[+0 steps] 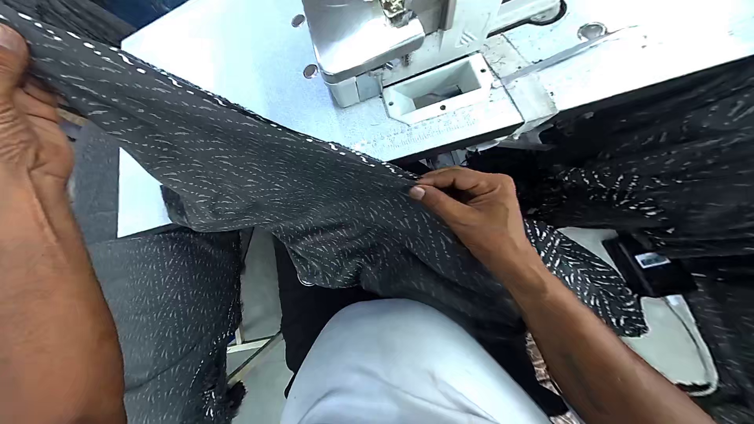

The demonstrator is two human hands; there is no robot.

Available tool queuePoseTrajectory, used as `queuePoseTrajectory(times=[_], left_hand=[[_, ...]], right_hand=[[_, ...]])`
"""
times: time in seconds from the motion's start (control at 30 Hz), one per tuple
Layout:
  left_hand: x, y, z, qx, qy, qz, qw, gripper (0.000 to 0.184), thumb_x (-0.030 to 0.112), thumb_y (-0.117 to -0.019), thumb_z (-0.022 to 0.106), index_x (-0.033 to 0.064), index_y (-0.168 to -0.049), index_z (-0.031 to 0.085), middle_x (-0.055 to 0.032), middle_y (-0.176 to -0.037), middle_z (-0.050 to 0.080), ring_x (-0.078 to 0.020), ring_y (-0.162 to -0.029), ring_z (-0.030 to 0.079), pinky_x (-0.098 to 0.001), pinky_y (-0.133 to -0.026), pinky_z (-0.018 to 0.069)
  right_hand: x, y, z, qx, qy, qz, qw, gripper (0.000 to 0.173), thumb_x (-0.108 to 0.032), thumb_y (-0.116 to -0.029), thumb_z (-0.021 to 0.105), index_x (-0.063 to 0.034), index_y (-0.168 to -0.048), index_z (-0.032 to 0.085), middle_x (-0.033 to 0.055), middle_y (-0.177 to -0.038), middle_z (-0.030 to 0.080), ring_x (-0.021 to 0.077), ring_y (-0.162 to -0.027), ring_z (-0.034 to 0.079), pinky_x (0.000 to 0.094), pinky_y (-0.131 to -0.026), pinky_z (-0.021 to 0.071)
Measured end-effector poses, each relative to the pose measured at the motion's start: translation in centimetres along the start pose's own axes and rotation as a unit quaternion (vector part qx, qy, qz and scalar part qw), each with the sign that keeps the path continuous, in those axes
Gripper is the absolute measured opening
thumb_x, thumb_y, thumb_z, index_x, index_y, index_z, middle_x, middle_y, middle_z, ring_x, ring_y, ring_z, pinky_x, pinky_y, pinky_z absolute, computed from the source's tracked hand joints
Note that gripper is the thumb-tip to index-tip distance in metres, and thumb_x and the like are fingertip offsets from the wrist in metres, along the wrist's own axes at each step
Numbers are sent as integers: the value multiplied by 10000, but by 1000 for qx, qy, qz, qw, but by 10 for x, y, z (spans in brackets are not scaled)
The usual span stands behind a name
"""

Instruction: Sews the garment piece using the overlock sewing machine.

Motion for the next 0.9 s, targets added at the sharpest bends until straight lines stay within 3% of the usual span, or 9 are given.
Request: queuePoseTrajectory(times=[0.07,0.13,0.3,0.37,0.57,0.9], left_hand=[[8,0,2,-31,-17,9,999,245,97,-1010,620,73,-1251,585,-12,-1185,685,-173,-1104,679,-386,-1027,555],[9,-4,0,-29,-7,29,999,242,76,-971,676,95,-1208,629,16,-1116,724,-160,-1026,710,-386,-953,596],[10,-6,2,-14,20,24,999,187,67,-973,679,61,-1160,675,-9,-1031,741,-164,-939,727,-382,-879,622],[12,-5,5,0,27,14,1000,158,59,-970,678,56,-1128,686,-9,-989,744,-149,-894,728,-366,-845,629],[17,-1,12,23,49,-13,998,161,12,-935,700,13,-1095,712,-38,-944,749,-126,-821,718,-323,-771,623],[22,4,23,38,114,-37,992,131,-55,-912,705,-12,-1032,733,-65,-888,754,-121,-770,721,-291,-738,624]], right_hand=[[-5,-2,2,14,1,23,1000,82,-182,-904,770,-108,-940,775,-26,-901,756,52,-780,696,230,-714,598],[-9,-4,4,27,6,41,999,69,-195,-890,781,-133,-920,773,-36,-887,752,58,-762,690,239,-690,592],[-12,-5,7,56,40,54,996,91,-283,-859,776,-196,-862,751,-72,-832,730,48,-698,659,235,-611,554],[-8,-4,6,56,47,53,996,115,-291,-850,771,-179,-850,744,-69,-815,725,45,-669,651,227,-587,548],[-2,-1,0,17,2,81,997,65,-60,-857,750,-64,-840,688,-71,-806,694,-14,-710,630,199,-658,551],[13,8,-4,5,-54,87,995,81,-93,-897,759,-113,-872,685,-107,-817,696,4,-707,619,232,-648,531]])
Point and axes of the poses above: each hand's wrist, its own y-axis away from the middle knuckle, its own z-axis out of the palm, x = y × z, the point moved 1 cm from there along -y, towards the middle knuckle
